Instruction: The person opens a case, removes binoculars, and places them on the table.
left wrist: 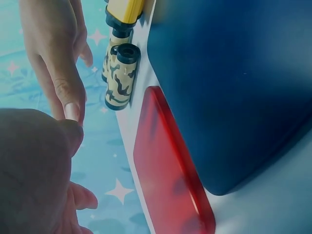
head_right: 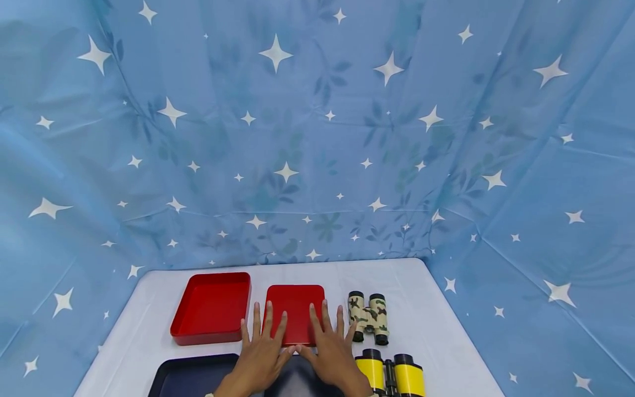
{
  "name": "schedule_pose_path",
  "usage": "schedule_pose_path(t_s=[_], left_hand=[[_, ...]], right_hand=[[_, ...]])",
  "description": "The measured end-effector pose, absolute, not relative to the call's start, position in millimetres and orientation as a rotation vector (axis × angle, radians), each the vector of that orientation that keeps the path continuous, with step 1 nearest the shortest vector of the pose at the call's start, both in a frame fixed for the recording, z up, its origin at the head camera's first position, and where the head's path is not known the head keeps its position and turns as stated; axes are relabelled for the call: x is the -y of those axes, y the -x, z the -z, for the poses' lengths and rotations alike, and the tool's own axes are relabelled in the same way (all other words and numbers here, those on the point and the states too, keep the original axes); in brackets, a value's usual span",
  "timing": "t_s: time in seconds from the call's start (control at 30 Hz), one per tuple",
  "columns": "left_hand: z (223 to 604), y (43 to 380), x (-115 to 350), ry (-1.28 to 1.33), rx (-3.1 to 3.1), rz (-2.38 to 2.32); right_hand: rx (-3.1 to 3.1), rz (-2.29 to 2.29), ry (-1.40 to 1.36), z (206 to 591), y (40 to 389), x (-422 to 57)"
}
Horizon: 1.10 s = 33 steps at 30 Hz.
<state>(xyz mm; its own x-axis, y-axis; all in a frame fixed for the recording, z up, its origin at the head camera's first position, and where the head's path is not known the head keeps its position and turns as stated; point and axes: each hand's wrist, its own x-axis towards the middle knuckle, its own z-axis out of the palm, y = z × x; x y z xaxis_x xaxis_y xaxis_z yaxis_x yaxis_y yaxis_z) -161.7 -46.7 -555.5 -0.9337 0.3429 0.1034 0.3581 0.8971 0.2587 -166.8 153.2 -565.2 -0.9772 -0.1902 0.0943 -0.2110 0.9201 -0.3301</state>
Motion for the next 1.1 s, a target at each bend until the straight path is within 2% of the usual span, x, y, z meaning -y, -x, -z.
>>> schedule_pose_path(t_s=[0.47,0.8,1.1], left_hand=[[564,142,57,0.568,2.9,0.461],[548,141,62,0.477,2.973,0.477],[531,141,69,0.515,2.932,0.444]], right_hand=[[3.087,-0.574,-0.304,562,153,-146],[3.117,-0.628,-0.349,547,150,-147],[3.061,-0.603,-0.415,528,150,-148]])
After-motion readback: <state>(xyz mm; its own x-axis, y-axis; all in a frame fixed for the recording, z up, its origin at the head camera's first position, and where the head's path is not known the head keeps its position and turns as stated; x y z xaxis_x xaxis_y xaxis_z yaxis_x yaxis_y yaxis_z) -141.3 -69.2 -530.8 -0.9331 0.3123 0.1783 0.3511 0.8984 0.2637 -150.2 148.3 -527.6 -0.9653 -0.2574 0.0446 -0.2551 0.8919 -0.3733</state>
